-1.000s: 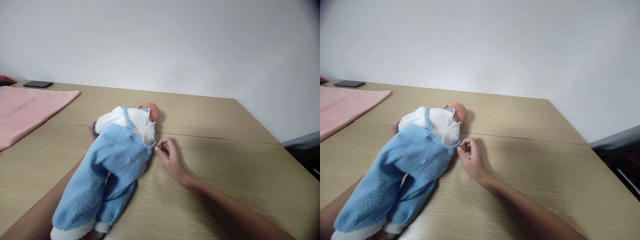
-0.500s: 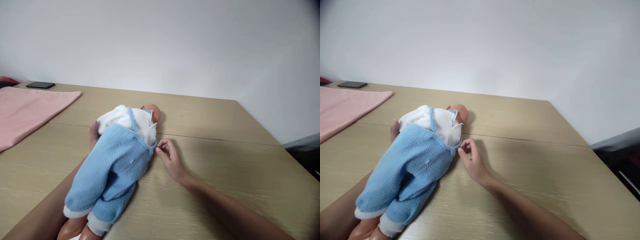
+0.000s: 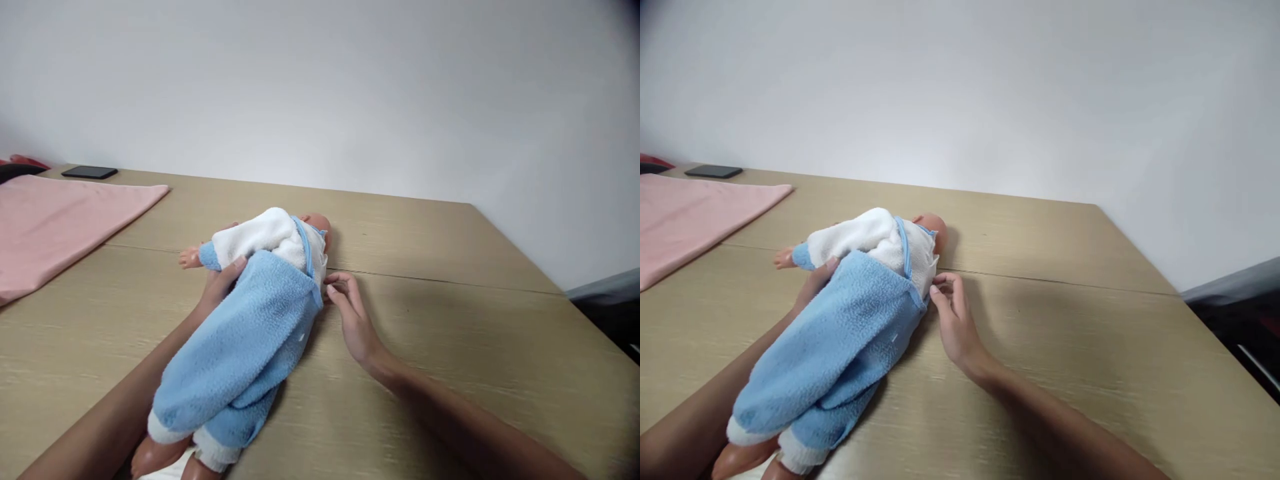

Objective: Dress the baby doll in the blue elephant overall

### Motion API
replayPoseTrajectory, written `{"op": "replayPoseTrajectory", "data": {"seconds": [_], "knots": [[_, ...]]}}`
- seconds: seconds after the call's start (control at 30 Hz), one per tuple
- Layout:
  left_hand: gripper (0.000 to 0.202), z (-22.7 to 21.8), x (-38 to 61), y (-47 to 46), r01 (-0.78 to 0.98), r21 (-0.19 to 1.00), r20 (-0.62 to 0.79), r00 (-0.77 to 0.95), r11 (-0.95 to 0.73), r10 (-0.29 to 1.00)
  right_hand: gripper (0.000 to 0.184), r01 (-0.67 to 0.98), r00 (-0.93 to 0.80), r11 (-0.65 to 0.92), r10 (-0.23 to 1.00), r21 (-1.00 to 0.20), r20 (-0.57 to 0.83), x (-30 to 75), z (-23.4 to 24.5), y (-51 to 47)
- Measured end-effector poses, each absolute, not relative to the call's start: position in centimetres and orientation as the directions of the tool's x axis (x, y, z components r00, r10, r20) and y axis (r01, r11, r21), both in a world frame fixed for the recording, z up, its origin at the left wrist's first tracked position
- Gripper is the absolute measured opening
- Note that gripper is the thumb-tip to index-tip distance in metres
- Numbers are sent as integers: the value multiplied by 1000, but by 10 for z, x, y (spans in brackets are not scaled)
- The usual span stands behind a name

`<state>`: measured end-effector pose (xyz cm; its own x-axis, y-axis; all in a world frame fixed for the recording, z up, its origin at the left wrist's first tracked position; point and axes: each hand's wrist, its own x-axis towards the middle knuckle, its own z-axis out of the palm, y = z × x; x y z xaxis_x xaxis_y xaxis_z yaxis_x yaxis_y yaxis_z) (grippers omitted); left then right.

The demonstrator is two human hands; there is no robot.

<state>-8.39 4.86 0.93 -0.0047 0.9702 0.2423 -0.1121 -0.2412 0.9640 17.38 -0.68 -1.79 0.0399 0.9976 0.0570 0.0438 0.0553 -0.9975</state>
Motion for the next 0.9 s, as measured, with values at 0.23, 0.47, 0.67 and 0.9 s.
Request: {"op": "replayPoseTrajectory", "data": {"seconds": [0.23,0.47,0.67,0.9], "knots": [[54,56,-49,38,-149,910,396,46,-386,917,61,-125,-79,-116,991,-985,-106,193,45,-15],[70,101,-30,10,84,680,671,331,-729,663,66,-94,-160,-130,980,-987,-114,209,63,-21],[114,93,-48,-18,170,617,528,635,-769,564,61,-173,-132,-207,974,-963,-185,224,60,-28],[72,56,-86,-25,447,718,184,617,-534,765,63,-156,-32,-212,977,-965,-209,241,57,-41]]}}
